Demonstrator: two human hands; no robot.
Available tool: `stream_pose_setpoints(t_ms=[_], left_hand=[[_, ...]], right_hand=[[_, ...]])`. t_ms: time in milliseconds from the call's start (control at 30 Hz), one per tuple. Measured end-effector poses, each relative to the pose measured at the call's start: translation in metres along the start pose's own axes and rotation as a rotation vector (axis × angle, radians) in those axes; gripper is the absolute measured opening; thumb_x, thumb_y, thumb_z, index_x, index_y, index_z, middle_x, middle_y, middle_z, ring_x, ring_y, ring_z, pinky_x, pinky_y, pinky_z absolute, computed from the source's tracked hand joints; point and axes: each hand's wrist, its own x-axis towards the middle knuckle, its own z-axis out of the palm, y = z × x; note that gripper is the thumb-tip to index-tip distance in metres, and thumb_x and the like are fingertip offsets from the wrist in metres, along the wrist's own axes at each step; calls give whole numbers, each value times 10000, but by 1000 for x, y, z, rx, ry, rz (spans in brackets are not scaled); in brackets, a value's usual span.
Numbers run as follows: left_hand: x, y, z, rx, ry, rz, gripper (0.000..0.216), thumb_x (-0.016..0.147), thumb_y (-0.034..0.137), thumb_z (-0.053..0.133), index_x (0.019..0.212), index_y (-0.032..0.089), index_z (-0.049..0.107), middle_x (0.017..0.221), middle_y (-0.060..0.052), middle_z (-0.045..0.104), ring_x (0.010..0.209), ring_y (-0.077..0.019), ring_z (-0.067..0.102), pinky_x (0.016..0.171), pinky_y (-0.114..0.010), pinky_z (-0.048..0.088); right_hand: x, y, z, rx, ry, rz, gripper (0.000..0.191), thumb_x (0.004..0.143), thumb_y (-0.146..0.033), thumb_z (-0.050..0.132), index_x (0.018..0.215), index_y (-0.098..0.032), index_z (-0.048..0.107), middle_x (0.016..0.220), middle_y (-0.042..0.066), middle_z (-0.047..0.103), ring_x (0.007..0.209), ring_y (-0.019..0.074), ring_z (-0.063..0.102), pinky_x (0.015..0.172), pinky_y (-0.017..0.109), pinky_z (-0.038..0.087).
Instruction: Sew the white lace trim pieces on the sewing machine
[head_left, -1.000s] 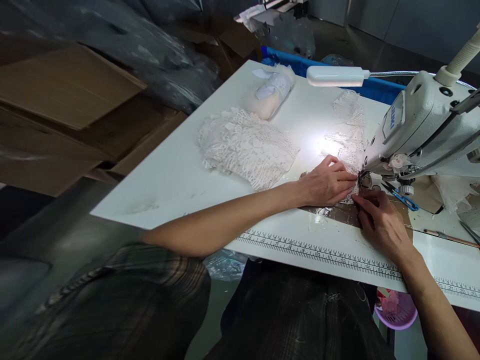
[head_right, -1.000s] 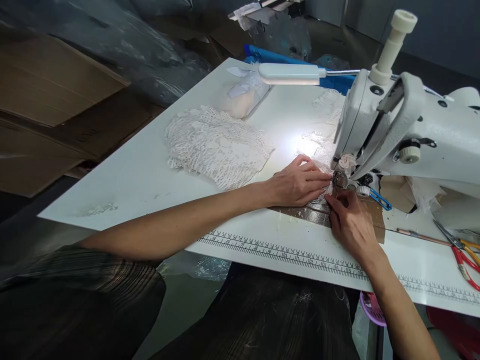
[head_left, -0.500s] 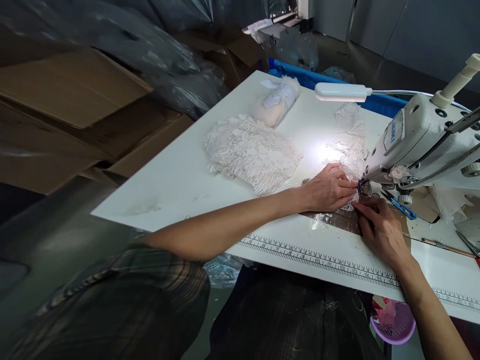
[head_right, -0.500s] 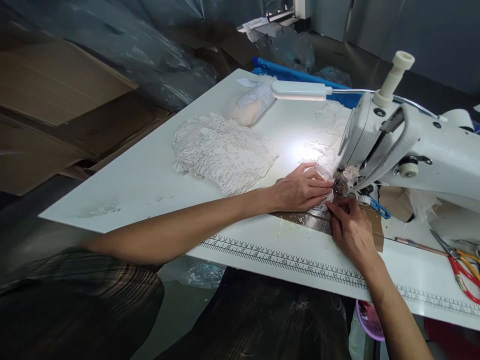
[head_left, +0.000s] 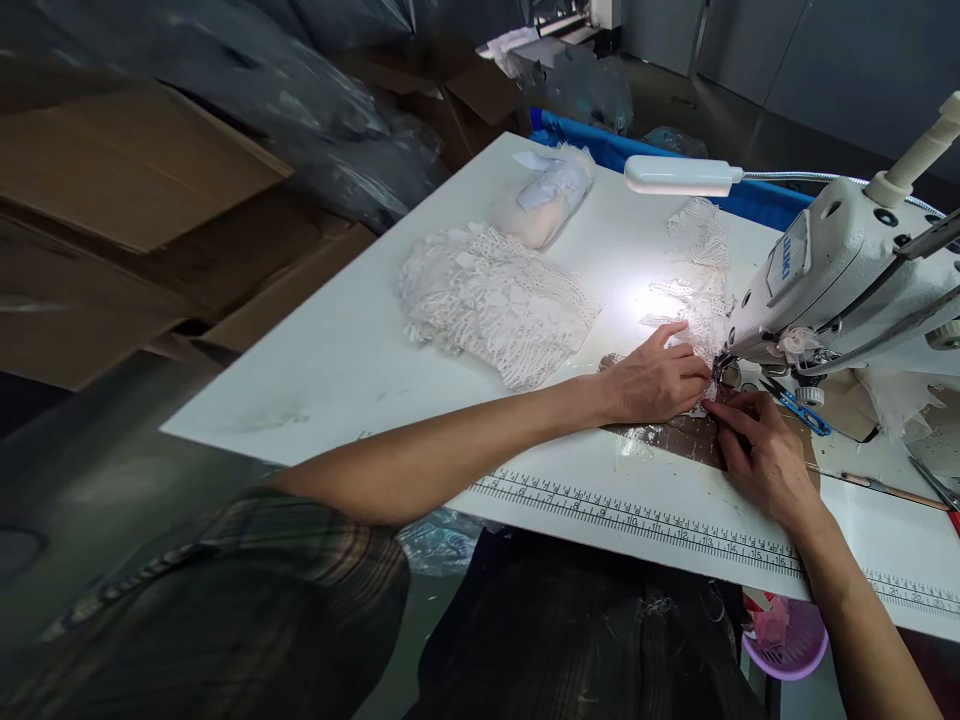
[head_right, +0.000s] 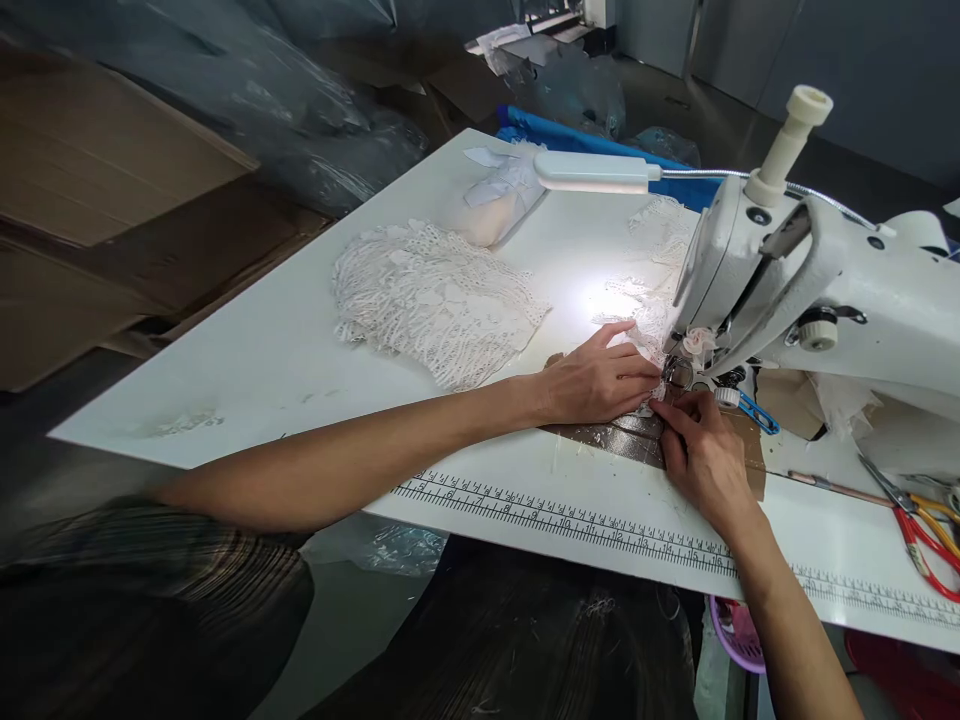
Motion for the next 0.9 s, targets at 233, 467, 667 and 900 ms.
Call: stream_pose_setpoints(t_ms=[233,467,667,900], left_hand=[[0,0,-2,37,-25,0,286,1017,202,431,936,217,705,1036,-16,737,834,-149,631,1099,-543,383],[1,2,-3,61,-50,-45,264,1007,186,442,933,228,692,1049,-8,724,842,-148,615,1105,-530,373],[3,3,-2,125,-39,-68,319,1030,179,385,967,206,697,1049,-21,722,843,-153,610,1086,-515,377],[6,1,0,144,-62,-124,300,1047,222,389,1031,184,687,1099,-33,708,906,-166,596,954,-398,395]], right_hand=[[1,-2,-1,-19,-33,2,371,924,-216,462,1195,-278,707,1048,100,602,825,197,623,681,353,578],[2,-4,1,-53,-21,-4,370,937,-229,444,1204,-243,700,1034,118,607,785,196,624,643,347,575],[4,-6,2,-130,-28,8,382,946,-241,430,1244,-242,670,1036,124,608,758,182,609,558,287,521],[11,-8,2,-203,-88,70,426,943,-251,419,1320,-245,615,1061,137,591,646,150,561,472,255,421]])
